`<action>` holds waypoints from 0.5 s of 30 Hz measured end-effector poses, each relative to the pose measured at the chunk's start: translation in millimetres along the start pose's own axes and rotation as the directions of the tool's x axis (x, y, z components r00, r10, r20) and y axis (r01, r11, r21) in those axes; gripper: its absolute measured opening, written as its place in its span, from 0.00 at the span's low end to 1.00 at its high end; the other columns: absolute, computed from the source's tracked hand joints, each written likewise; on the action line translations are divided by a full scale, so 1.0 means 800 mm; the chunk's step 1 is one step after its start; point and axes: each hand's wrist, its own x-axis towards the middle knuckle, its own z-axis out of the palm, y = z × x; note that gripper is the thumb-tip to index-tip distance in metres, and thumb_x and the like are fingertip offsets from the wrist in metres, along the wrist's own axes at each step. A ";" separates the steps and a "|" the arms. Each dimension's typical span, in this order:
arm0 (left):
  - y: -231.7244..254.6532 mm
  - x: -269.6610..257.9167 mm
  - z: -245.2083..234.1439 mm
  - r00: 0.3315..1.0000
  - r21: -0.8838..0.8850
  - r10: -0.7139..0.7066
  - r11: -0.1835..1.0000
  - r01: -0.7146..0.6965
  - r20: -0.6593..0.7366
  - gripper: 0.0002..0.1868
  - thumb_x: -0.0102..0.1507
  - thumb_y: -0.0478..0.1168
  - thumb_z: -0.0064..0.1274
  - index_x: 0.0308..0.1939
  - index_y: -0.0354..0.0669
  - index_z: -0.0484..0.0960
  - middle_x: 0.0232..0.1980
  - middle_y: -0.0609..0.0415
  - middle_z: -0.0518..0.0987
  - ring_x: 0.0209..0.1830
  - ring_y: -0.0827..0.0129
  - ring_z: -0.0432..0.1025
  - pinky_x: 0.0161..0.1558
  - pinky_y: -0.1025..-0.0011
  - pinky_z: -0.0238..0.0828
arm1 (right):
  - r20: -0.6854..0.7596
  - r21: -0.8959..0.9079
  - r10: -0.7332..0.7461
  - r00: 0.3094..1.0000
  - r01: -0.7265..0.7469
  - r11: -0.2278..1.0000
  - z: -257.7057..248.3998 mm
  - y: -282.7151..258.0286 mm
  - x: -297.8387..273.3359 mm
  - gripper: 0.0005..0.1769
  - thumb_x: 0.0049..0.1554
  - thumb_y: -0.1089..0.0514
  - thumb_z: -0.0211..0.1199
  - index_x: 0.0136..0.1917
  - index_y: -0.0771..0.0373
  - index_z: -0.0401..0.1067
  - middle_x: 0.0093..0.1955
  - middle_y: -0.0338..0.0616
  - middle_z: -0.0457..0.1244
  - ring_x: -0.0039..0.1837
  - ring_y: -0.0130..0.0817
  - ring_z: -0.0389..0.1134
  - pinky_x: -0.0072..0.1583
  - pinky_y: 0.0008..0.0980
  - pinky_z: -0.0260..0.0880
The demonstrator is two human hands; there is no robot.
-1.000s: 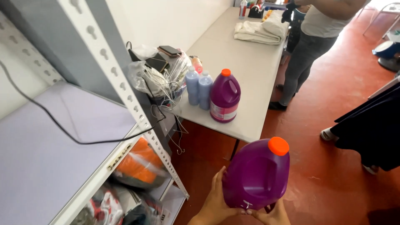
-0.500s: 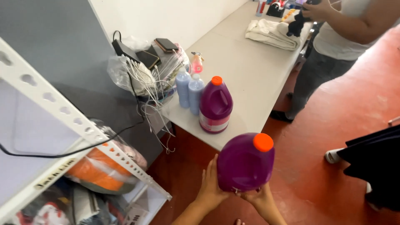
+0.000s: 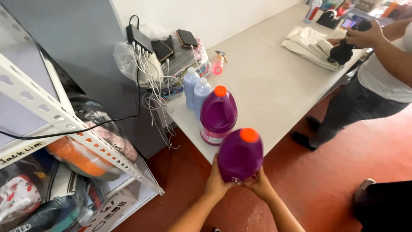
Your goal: Cleaning and organizing laundry detergent bottles and equipment boxes on storage shelves.
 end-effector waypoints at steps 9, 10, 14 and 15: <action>-0.036 0.042 0.029 0.999 0.014 -0.012 1.000 0.012 -0.038 0.72 0.50 0.42 0.72 0.80 0.49 0.27 0.75 0.38 0.65 0.70 0.48 0.68 0.65 0.58 0.69 | 0.117 0.078 0.117 0.986 -0.126 0.989 -0.015 -0.015 0.047 0.65 0.43 0.72 0.74 0.81 0.49 0.37 0.76 0.43 0.53 0.76 0.42 0.57 0.57 0.38 0.77; -0.032 0.044 0.028 0.996 -0.031 0.059 0.998 -0.061 -0.060 0.72 0.50 0.42 0.73 0.79 0.48 0.28 0.74 0.37 0.65 0.72 0.48 0.67 0.65 0.57 0.68 | 0.119 -0.001 0.170 0.978 -0.171 0.985 -0.017 -0.028 0.048 0.65 0.44 0.73 0.74 0.81 0.48 0.37 0.76 0.43 0.54 0.76 0.40 0.57 0.55 0.40 0.77; -0.008 0.047 0.026 0.988 0.050 -0.151 0.987 0.150 0.012 0.72 0.51 0.43 0.73 0.79 0.52 0.25 0.75 0.39 0.64 0.72 0.50 0.66 0.67 0.58 0.65 | 0.138 0.043 0.147 0.980 -0.154 0.987 -0.026 -0.029 0.058 0.67 0.43 0.75 0.72 0.83 0.46 0.36 0.76 0.42 0.53 0.77 0.38 0.55 0.57 0.38 0.79; -0.008 0.050 0.027 0.984 0.071 -0.178 0.982 0.176 0.020 0.72 0.51 0.43 0.73 0.79 0.52 0.25 0.74 0.39 0.65 0.71 0.49 0.67 0.66 0.58 0.66 | 0.142 0.042 0.167 0.976 -0.175 0.984 -0.028 -0.028 0.060 0.68 0.44 0.75 0.72 0.83 0.46 0.36 0.76 0.40 0.52 0.77 0.37 0.55 0.59 0.37 0.77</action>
